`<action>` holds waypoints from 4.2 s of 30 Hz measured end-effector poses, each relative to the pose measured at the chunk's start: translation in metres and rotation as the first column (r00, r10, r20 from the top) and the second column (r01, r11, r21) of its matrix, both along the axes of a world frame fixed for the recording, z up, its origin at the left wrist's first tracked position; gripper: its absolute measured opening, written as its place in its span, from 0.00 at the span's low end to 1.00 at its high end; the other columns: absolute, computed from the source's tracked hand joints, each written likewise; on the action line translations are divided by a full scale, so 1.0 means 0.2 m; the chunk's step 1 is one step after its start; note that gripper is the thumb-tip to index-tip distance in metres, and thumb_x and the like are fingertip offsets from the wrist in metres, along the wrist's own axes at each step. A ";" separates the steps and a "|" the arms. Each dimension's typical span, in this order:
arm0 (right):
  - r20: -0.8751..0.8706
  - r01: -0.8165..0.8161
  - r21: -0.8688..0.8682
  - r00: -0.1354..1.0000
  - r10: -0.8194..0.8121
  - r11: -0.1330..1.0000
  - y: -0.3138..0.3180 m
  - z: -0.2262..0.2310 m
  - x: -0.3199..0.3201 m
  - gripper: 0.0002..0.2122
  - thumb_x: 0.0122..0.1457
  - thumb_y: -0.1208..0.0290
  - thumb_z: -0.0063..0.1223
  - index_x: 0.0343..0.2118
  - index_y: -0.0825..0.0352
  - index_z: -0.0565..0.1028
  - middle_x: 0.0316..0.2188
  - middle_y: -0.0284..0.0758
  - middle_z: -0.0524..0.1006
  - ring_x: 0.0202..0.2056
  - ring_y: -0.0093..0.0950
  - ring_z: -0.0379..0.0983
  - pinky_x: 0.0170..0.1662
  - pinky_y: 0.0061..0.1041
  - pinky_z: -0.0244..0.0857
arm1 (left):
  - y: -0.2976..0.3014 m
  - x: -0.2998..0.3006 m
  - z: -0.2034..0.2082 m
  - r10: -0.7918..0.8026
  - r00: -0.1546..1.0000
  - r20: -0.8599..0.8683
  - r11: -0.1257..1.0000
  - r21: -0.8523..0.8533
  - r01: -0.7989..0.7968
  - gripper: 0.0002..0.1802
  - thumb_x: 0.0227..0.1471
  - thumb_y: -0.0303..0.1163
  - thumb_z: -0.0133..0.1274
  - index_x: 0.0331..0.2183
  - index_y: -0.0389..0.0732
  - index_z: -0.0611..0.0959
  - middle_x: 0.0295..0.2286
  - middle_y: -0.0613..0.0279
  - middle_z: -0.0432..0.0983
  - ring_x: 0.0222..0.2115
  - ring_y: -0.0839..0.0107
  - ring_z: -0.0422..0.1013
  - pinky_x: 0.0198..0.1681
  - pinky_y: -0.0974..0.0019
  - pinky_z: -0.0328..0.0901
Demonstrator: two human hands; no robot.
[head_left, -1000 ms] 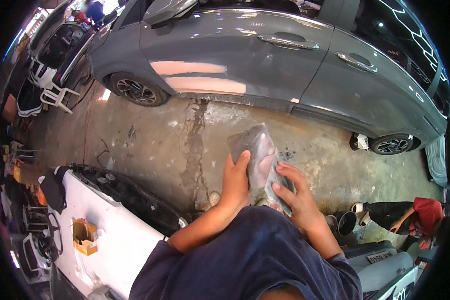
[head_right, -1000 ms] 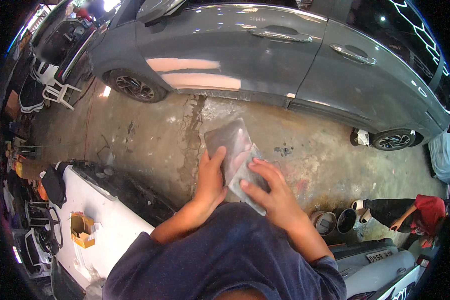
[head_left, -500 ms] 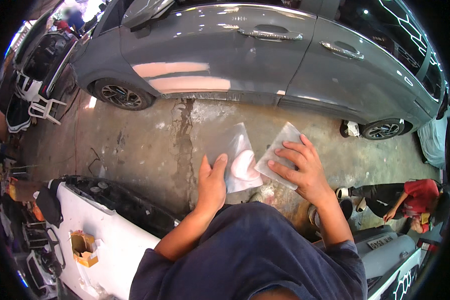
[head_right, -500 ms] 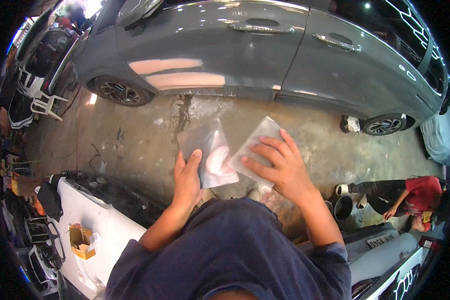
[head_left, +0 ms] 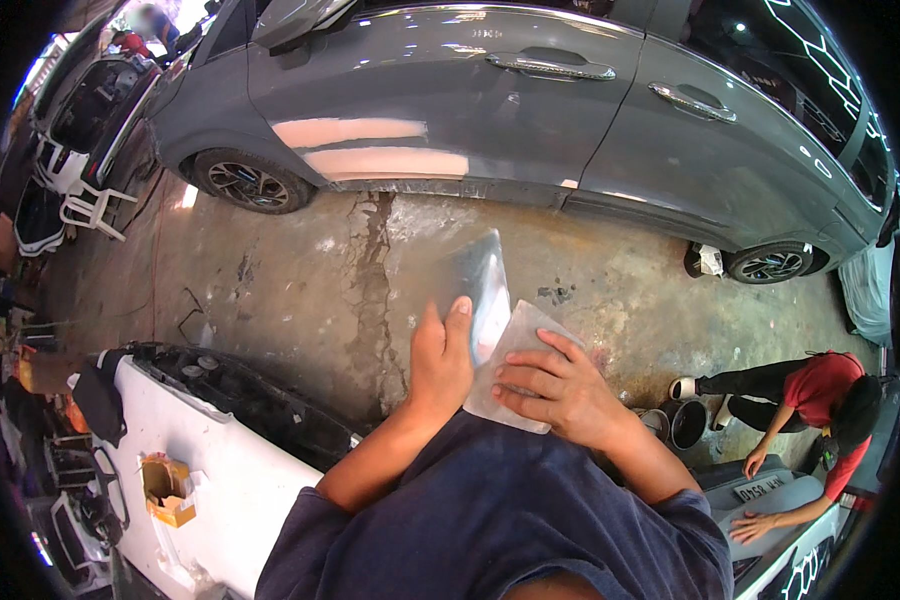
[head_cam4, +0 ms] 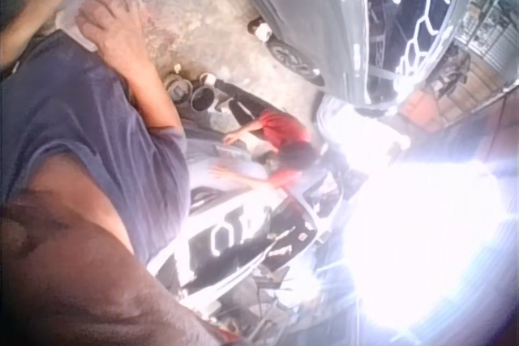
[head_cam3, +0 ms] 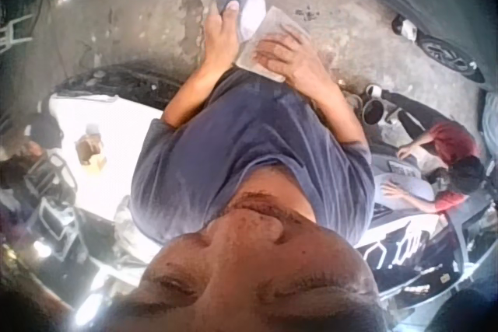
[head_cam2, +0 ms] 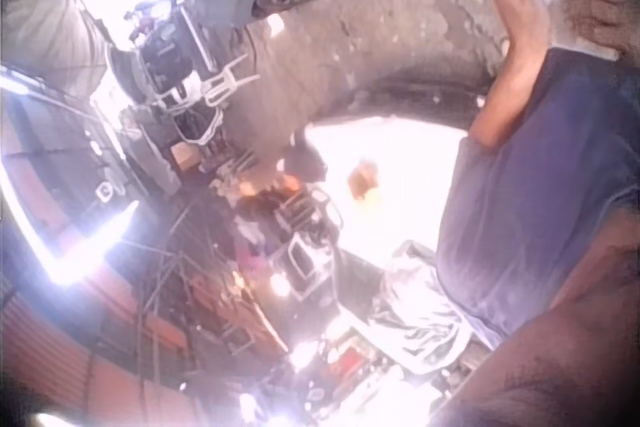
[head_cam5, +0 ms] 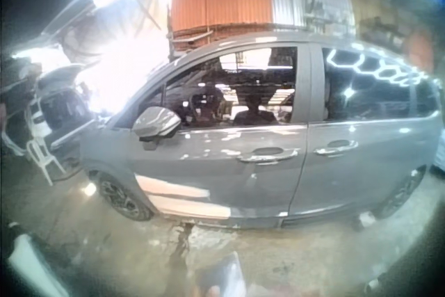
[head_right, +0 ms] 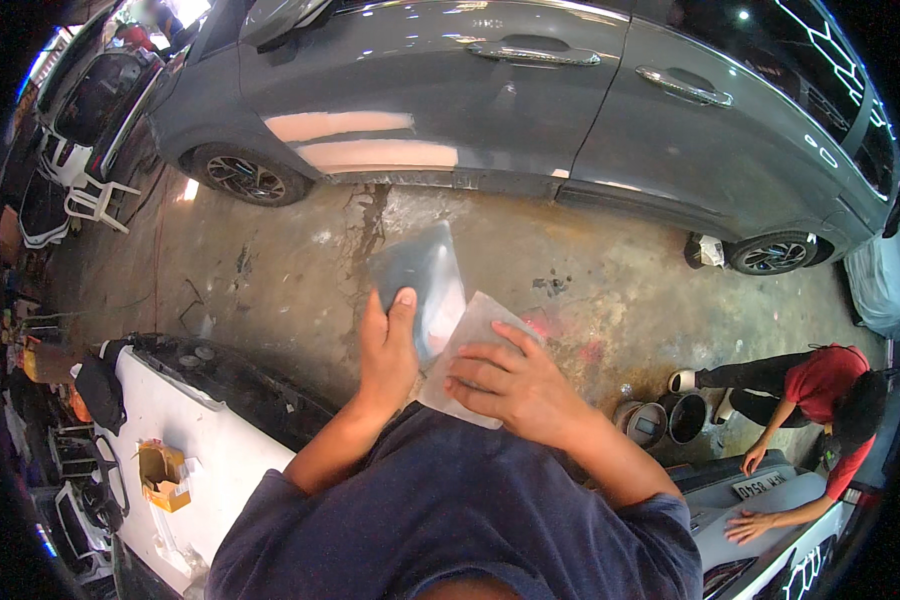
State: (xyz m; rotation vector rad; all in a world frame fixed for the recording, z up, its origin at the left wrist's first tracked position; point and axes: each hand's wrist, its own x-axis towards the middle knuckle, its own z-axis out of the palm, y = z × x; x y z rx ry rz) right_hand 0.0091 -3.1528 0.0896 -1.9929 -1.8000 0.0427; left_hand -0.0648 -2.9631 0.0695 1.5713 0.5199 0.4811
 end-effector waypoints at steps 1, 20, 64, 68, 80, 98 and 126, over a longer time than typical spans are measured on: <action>-0.014 -0.019 -0.050 1.000 0.019 0.999 -0.02 -0.02 0.02 0.20 0.48 0.73 0.56 0.47 0.53 0.80 0.49 0.28 0.76 0.56 0.29 0.69 0.67 0.47 0.52 | 0.00 0.00 0.03 0.041 0.997 0.058 0.998 -0.045 -0.038 0.19 0.66 0.36 0.45 0.51 0.31 0.73 0.42 0.59 0.75 0.42 0.73 0.69 0.48 0.67 0.64; 0.098 0.165 0.145 0.979 -0.180 0.976 -0.07 -0.06 0.08 0.22 0.51 0.72 0.58 0.51 0.47 0.79 0.53 0.31 0.73 0.58 0.36 0.66 0.64 0.51 0.55 | -0.06 -0.02 -0.04 0.087 0.988 0.129 0.830 -0.558 0.000 0.17 0.64 0.29 0.49 0.52 0.33 0.72 0.45 0.59 0.75 0.45 0.72 0.71 0.52 0.67 0.65; 0.184 0.197 0.041 0.962 -0.201 0.979 -0.16 0.04 0.21 0.22 0.51 0.71 0.54 0.51 0.47 0.78 0.49 0.27 0.74 0.57 0.31 0.67 0.67 0.52 0.51 | -0.06 -0.01 -0.08 0.079 0.984 0.162 0.842 -0.540 0.021 0.17 0.65 0.30 0.47 0.51 0.32 0.71 0.46 0.56 0.74 0.45 0.72 0.70 0.52 0.67 0.64; 0.249 0.169 0.051 0.952 -0.177 0.984 -0.11 0.11 0.16 0.23 0.47 0.71 0.55 0.49 0.47 0.79 0.48 0.26 0.75 0.56 0.30 0.69 0.67 0.51 0.50 | -0.07 0.00 -0.02 -0.018 0.987 0.158 0.941 -0.331 0.070 0.20 0.65 0.30 0.46 0.56 0.33 0.70 0.47 0.56 0.75 0.49 0.69 0.70 0.55 0.65 0.62; 0.093 0.041 0.035 0.995 -0.044 0.999 -0.01 0.09 0.04 0.17 0.48 0.72 0.54 0.43 0.55 0.81 0.46 0.26 0.78 0.54 0.27 0.71 0.65 0.46 0.54 | -0.03 0.05 0.05 -0.128 0.990 0.051 0.992 0.019 0.127 0.21 0.67 0.36 0.42 0.53 0.31 0.71 0.43 0.46 0.77 0.44 0.60 0.73 0.49 0.61 0.65; 0.008 0.380 -0.028 0.925 -0.380 0.924 -0.17 -0.13 0.28 0.30 0.40 0.85 0.58 0.50 0.55 0.79 0.54 0.38 0.71 0.59 0.42 0.65 0.63 0.38 0.59 | -0.10 0.02 -0.05 0.141 0.985 0.098 0.639 -0.769 -0.015 0.20 0.63 0.33 0.50 0.54 0.36 0.71 0.47 0.56 0.75 0.46 0.65 0.73 0.50 0.60 0.69; 0.003 -0.033 0.009 0.999 0.033 0.999 -0.15 0.03 0.17 0.18 0.48 0.72 0.55 0.45 0.57 0.81 0.49 0.29 0.77 0.55 0.30 0.71 0.64 0.43 0.55 | -0.14 0.14 0.06 0.042 0.989 0.142 0.999 -0.005 -0.042 0.20 0.67 0.35 0.43 0.53 0.31 0.72 0.44 0.57 0.75 0.43 0.72 0.70 0.50 0.68 0.63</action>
